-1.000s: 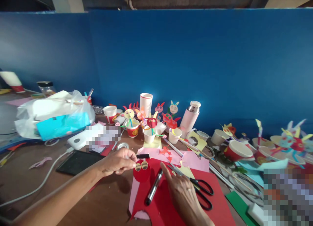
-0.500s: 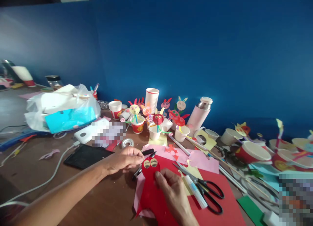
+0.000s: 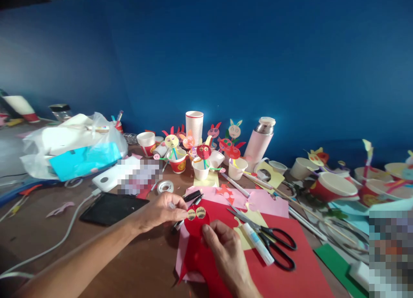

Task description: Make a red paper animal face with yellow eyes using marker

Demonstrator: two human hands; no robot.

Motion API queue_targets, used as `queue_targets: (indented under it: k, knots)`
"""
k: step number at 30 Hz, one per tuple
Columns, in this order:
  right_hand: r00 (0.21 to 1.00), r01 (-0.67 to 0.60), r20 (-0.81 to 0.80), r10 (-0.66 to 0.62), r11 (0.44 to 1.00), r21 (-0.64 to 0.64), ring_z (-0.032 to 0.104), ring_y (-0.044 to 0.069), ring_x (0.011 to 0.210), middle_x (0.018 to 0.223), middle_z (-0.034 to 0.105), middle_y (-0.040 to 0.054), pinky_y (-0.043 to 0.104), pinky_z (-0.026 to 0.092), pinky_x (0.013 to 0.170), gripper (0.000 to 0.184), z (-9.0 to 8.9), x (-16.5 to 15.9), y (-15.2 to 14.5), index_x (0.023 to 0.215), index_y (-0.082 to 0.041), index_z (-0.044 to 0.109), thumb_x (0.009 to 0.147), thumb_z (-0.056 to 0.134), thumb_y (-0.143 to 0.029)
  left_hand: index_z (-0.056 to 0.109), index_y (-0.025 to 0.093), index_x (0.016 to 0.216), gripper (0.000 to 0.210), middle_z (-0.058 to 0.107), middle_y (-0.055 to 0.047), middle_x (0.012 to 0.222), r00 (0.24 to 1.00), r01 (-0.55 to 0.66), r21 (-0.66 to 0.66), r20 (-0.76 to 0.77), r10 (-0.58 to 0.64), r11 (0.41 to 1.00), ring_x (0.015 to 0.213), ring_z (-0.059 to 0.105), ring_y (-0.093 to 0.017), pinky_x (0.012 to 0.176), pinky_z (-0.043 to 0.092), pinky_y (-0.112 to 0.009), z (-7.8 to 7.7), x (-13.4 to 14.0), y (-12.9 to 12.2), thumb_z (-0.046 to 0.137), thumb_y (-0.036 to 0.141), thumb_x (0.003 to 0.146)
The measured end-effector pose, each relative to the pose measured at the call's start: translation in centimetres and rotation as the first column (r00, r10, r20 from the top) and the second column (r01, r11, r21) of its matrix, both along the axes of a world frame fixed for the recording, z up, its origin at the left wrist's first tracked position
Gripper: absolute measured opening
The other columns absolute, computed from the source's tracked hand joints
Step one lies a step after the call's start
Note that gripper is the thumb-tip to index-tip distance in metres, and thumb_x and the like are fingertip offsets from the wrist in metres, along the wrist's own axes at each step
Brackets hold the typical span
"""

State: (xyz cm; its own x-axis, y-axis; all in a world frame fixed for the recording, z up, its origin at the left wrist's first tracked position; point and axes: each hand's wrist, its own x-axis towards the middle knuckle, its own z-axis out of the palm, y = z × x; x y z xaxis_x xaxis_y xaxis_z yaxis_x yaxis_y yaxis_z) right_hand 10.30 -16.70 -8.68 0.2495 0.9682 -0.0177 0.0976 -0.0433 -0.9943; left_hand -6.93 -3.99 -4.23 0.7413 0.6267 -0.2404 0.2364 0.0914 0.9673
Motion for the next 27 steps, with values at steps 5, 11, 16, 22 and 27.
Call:
queue_targets:
  k: [5,11,16,22,27]
  knots:
    - [1.000,0.009,-0.013,-0.009,1.000,0.004,0.047,0.013,0.055,0.057,0.055,-0.0010,0.023,0.038,0.053,0.044,-0.37,-0.06,0.01,0.060,-0.018,0.054,0.083,0.060,-0.055,0.065,0.011,0.072,0.033,0.053,0.003,0.053,0.999,-0.025,0.029,-0.036,0.026,0.999,0.047,0.039,-0.008,0.046,0.025,-0.021,0.29,0.20,-0.26,0.075,0.040,0.060]
    - [0.999,0.020,0.032,-0.020,1.000,0.002,0.047,0.014,0.058,0.058,0.055,-0.0011,0.023,0.036,0.055,0.043,-0.44,-0.37,-0.22,0.061,-0.018,0.055,0.084,0.059,-0.054,0.064,0.013,0.067,0.024,0.056,0.003,0.054,0.997,-0.061,0.054,-0.043,0.064,0.997,0.050,0.042,-0.009,0.048,0.026,-0.022,0.28,0.26,-0.40,0.073,0.034,0.061]
    - [0.998,0.009,0.054,-0.008,1.000,-0.016,0.048,0.014,0.060,0.059,0.054,-0.0012,0.024,0.036,0.057,0.043,-0.68,-0.39,-0.27,0.062,-0.018,0.055,0.085,0.057,-0.055,0.063,0.014,0.065,0.019,0.053,0.004,0.051,0.998,-0.057,0.052,-0.036,0.059,0.997,0.048,0.040,-0.009,0.048,0.026,-0.022,0.30,0.31,-0.37,0.071,0.031,0.060]
    - [0.998,0.011,0.062,-0.010,1.000,-0.012,0.048,0.014,0.060,0.059,0.054,-0.0010,0.024,0.036,0.057,0.044,-0.56,-0.49,-0.36,0.061,-0.018,0.055,0.085,0.057,-0.055,0.062,0.014,0.065,0.018,0.052,0.004,0.050,0.999,-0.037,0.050,-0.021,0.038,0.998,0.047,0.040,-0.009,0.046,0.026,-0.022,-0.03,0.30,-0.26,0.069,0.030,0.061]
    - [0.997,0.008,0.070,-0.007,1.000,-0.008,0.048,0.014,0.060,0.059,0.055,-0.0007,0.024,0.037,0.057,0.044,-0.54,-0.54,-0.33,0.062,-0.018,0.057,0.085,0.057,-0.055,0.062,0.014,0.064,0.017,0.050,0.005,0.049,1.000,-0.027,0.064,-0.006,0.027,0.998,0.047,0.038,-0.008,0.045,0.024,-0.021,-0.49,0.19,-0.13,0.070,0.029,0.063]
